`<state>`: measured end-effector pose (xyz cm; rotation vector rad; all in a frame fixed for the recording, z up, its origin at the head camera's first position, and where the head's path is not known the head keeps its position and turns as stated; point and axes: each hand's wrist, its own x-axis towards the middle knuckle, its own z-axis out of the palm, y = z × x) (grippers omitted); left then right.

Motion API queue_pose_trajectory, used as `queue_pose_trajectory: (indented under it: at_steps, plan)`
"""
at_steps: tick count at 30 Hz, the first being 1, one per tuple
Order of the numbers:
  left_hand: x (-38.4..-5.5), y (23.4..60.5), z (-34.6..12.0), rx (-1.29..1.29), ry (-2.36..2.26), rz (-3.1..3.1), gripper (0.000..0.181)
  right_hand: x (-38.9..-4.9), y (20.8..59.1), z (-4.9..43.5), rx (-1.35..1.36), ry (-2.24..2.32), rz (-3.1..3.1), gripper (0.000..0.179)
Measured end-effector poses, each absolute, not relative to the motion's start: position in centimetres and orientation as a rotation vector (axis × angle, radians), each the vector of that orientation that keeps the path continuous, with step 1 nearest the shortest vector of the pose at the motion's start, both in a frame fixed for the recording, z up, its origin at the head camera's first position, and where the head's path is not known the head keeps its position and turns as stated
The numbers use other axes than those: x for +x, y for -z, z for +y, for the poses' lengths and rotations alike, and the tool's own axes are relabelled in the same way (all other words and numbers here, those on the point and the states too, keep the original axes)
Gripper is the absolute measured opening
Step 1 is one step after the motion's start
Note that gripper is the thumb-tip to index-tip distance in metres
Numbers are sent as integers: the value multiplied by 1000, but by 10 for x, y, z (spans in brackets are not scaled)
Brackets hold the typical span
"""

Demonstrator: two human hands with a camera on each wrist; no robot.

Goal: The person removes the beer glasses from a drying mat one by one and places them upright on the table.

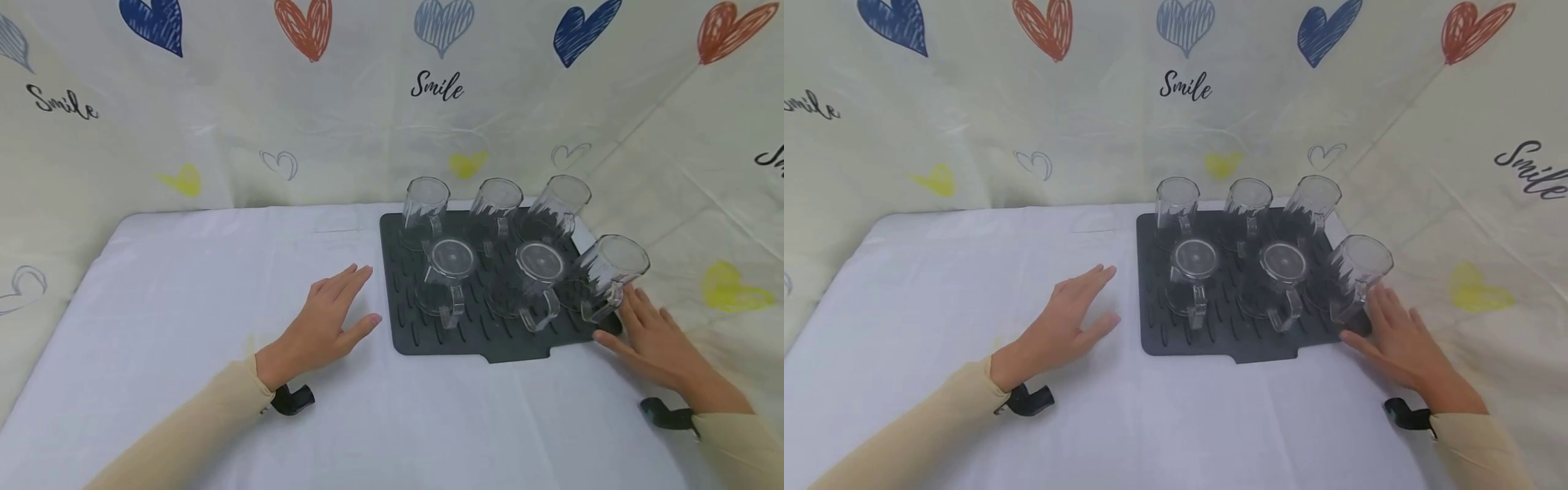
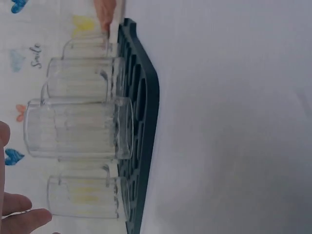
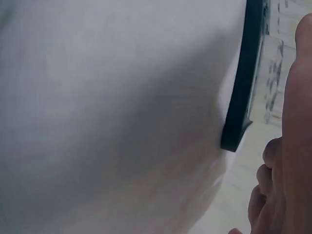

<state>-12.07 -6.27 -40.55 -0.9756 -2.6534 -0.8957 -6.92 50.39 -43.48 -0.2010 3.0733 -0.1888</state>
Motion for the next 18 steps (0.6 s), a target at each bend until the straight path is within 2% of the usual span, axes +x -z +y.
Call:
queue_pose_trajectory:
  at_steps: [18]
  plan:
    - [-114, 421, -21, -1127, 1209, -2717, 64, -74, 440, 494, -152, 187, 2952, 96]
